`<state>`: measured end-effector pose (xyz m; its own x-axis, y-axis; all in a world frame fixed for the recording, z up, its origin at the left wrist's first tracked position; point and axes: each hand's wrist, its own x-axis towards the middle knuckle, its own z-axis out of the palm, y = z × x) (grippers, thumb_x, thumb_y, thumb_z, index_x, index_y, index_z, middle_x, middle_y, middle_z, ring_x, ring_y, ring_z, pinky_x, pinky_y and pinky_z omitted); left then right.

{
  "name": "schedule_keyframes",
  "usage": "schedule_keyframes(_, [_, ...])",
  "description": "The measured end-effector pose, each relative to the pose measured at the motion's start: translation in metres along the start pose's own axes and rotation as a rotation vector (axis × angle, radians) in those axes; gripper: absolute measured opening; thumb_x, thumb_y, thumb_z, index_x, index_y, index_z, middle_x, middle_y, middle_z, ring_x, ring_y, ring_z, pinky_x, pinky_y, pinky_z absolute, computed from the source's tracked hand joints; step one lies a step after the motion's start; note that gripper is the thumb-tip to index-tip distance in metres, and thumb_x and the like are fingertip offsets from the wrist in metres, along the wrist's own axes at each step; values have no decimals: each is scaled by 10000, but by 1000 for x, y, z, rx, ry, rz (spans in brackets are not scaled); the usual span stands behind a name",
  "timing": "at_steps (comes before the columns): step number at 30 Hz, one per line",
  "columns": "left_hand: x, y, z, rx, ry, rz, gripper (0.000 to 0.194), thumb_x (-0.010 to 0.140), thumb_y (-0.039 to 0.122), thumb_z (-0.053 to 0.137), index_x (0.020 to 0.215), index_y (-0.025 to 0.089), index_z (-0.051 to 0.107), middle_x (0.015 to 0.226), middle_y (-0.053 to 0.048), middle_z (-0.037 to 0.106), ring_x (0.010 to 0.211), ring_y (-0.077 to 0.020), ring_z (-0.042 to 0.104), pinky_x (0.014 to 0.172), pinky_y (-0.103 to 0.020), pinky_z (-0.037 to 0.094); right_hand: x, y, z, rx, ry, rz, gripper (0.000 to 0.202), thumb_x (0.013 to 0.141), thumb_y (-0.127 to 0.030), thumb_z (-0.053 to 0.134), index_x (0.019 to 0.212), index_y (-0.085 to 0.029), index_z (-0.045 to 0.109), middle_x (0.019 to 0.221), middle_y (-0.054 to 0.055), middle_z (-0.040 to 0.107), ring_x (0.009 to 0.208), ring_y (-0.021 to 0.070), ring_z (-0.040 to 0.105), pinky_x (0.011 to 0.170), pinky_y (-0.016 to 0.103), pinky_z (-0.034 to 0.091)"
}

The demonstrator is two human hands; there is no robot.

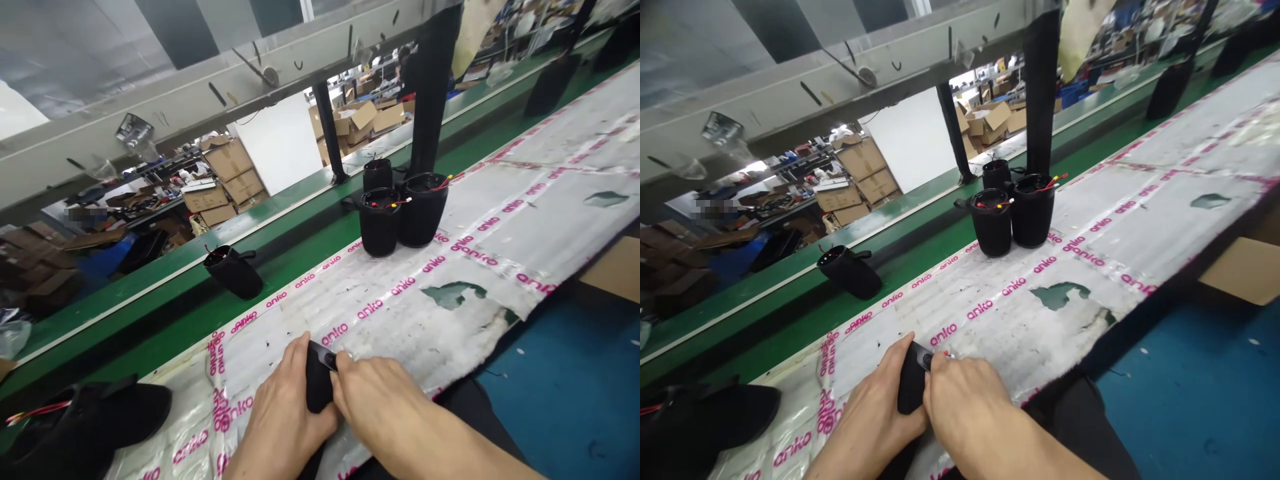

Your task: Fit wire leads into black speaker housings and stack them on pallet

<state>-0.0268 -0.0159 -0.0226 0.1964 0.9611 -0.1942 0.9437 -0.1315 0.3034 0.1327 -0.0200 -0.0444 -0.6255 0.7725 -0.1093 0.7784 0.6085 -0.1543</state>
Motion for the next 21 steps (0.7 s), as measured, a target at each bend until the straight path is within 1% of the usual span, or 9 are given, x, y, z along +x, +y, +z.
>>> schedule_keyframes(2, [0, 3, 0, 10, -25, -22, 715, 851, 387, 495, 1498, 156, 298, 1482, -134, 506, 1245, -306, 598, 1006, -433, 491, 3, -1, 1, -6, -6, -6, 532, 602, -169, 803, 1114, -127, 664, 971, 141, 674, 694, 263, 680, 588, 338, 540])
schedule_keyframes(3, [0, 5, 0, 21, -37, -32, 720, 853, 386, 491, 1501, 142, 294, 1488, -142, 500, 1252, -313, 594, 1006, -436, 492, 4, -2, 3, -5, 12, 17, 476, 632, -182, 790, 1089, -127, 671, 933, 134, 679, 677, 260, 680, 575, 337, 538])
schedule_keyframes(6, [0, 8, 3, 85, -47, -61, 739, 857, 389, 466, 1514, 107, 278, 1532, -167, 441, 1286, -340, 565, 996, -465, 497, 7, -3, 14, 4, 125, 138, 216, 831, -151, 626, 1040, -133, 680, 748, 88, 670, 615, 239, 676, 531, 315, 517])
schedule_keyframes(8, [1, 9, 5, 119, -48, -70, 751, 860, 404, 455, 1523, 105, 267, 1553, -168, 411, 1301, -353, 550, 993, -486, 497, 6, -4, 22, 15, 159, 182, 216, 897, -114, 534, 1061, -132, 674, 709, 78, 668, 609, 228, 679, 537, 303, 509])
schedule_keyframes(10, [2, 9, 6, 117, -60, -62, 763, 860, 425, 450, 1528, 108, 259, 1547, -162, 421, 1303, -347, 549, 994, -480, 499, 5, -4, 25, 35, 159, 202, 249, 926, -102, 483, 1094, -125, 665, 709, 81, 676, 616, 231, 684, 549, 304, 507])
schedule_keyframes(14, [3, 7, 6, 110, -62, -37, 768, 856, 433, 435, 1525, 97, 261, 1547, -166, 421, 1303, -342, 550, 995, -454, 500, 3, -1, 19, 62, 115, 181, 267, 942, -112, 467, 1136, -103, 651, 752, 103, 692, 640, 241, 691, 565, 308, 507])
schedule_keyframes(17, [2, 3, 5, 90, -42, -17, 830, 803, 407, 519, 1525, 97, 253, 1556, -170, 405, 1308, -346, 544, 1021, -437, 480, 2, 2, 8, 73, 107, 99, 221, 946, -132, 496, 1065, -146, 681, 898, 119, 705, 712, 238, 696, 607, 309, 511])
schedule_keyframes(19, [2, 0, 5, 53, -25, -11, 862, 775, 408, 570, 1520, 109, 256, 1535, -172, 437, 1303, -343, 549, 1029, -433, 471, 1, 3, 2, 75, 117, 68, 228, 964, -136, 473, 1008, -162, 694, 917, 111, 698, 727, 237, 695, 617, 314, 510])
schedule_keyframes(21, [1, -2, 5, 25, 3, 0, 842, 788, 428, 575, 1514, 131, 268, 1513, -164, 470, 1299, -335, 554, 1027, -437, 468, -1, 2, -1, 73, 137, 76, 276, 989, -130, 419, 1000, -152, 693, 890, 105, 691, 721, 240, 695, 618, 323, 509])
